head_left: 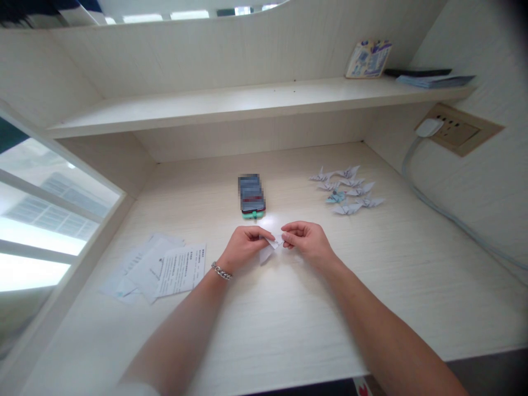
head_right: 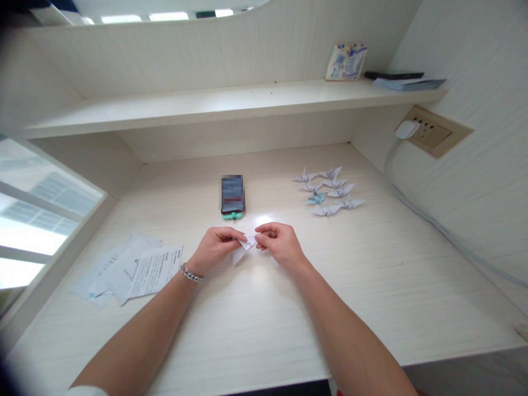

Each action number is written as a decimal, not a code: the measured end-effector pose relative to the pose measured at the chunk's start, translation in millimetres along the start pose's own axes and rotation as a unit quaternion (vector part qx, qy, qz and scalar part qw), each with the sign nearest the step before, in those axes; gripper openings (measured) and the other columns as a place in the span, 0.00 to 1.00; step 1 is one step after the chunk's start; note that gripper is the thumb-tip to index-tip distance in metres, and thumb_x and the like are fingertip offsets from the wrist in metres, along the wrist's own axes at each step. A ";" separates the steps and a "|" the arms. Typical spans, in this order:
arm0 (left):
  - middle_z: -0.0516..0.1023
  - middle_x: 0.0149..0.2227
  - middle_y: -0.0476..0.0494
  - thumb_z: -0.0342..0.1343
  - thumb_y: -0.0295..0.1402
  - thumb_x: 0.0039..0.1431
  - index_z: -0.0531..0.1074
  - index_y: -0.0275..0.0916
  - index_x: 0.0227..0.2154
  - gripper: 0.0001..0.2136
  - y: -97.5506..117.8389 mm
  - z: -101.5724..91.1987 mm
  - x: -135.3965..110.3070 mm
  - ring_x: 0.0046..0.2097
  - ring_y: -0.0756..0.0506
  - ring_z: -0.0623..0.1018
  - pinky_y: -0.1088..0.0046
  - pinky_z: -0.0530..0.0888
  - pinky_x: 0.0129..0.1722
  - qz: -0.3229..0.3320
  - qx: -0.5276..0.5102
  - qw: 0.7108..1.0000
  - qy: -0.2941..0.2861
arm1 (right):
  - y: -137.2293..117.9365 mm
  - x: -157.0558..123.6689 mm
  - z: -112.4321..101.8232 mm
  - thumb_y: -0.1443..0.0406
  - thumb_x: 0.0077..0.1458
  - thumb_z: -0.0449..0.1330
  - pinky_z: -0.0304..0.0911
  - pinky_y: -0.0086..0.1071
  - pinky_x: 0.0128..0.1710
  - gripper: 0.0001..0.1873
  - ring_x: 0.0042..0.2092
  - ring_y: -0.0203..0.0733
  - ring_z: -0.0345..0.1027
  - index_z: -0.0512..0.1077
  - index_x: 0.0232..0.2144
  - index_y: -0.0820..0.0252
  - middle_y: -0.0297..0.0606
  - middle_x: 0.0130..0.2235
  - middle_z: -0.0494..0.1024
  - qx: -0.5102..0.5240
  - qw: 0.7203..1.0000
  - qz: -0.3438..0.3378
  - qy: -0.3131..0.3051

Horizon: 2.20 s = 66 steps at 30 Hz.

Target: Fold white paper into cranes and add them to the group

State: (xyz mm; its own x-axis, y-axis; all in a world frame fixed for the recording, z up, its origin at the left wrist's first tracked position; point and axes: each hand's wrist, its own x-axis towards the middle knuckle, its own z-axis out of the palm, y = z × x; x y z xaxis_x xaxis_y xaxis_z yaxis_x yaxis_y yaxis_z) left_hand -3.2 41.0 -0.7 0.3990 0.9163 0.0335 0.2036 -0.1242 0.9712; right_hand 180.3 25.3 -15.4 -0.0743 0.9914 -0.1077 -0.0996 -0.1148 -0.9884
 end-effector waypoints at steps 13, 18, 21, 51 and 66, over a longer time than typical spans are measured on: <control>0.65 0.18 0.54 0.61 0.36 0.43 0.69 0.34 0.36 0.16 -2.2 5.9 1.8 0.19 0.56 0.64 0.81 0.60 0.19 -0.061 -0.057 0.995 0.059 | 2.1 -0.2 4.0 0.58 0.40 0.64 0.66 0.32 0.27 0.15 0.26 0.38 0.70 0.73 0.31 0.63 0.38 0.25 0.76 -0.042 0.998 -0.026 0.033; 0.66 0.19 0.53 0.62 0.36 0.43 0.69 0.34 0.35 0.17 -2.1 7.5 0.9 0.21 0.55 0.66 0.81 0.61 0.20 -0.046 -0.030 0.997 0.052 | 1.7 -1.5 5.3 0.56 0.42 0.62 0.63 0.30 0.25 0.16 0.25 0.37 0.68 0.74 0.30 0.62 0.37 0.24 0.75 -0.096 0.995 -0.011 -0.024; 0.66 0.18 0.53 0.62 0.36 0.43 0.69 0.34 0.35 0.17 -1.7 8.3 0.5 0.21 0.55 0.65 0.81 0.60 0.19 -0.043 -0.024 0.998 0.042 | 1.0 -3.0 6.8 0.56 0.43 0.61 0.60 0.29 0.24 0.15 0.23 0.36 0.65 0.75 0.28 0.63 0.36 0.21 0.73 -0.129 0.991 -0.011 -0.034; 0.75 0.27 0.45 0.62 0.31 0.42 0.69 0.32 0.34 0.15 -0.3 11.6 1.7 0.28 0.50 0.75 0.76 0.70 0.28 -0.070 -0.076 0.995 0.017 | 2.4 -3.1 9.2 0.56 0.44 0.61 0.60 0.28 0.22 0.14 0.22 0.35 0.64 0.74 0.25 0.64 0.36 0.19 0.72 -0.086 0.996 -0.010 0.002; 0.76 0.28 0.43 0.62 0.31 0.41 0.70 0.31 0.33 0.14 -0.9 10.4 2.3 0.30 0.49 0.75 0.74 0.71 0.30 -0.084 -0.116 0.989 0.040 | 0.7 -0.4 6.3 0.58 0.43 0.62 0.66 0.30 0.26 0.15 0.24 0.36 0.69 0.74 0.30 0.64 0.36 0.22 0.75 -0.043 0.999 0.020 -0.027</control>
State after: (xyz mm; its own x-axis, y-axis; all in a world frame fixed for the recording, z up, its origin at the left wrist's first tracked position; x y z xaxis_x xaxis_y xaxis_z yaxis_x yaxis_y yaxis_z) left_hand 6.8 39.3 -4.0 0.3038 0.9448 -0.1227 0.0465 0.1139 0.9924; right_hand 173.9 24.4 -15.4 -0.1297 0.9811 -0.1438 -0.0103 -0.1464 -0.9892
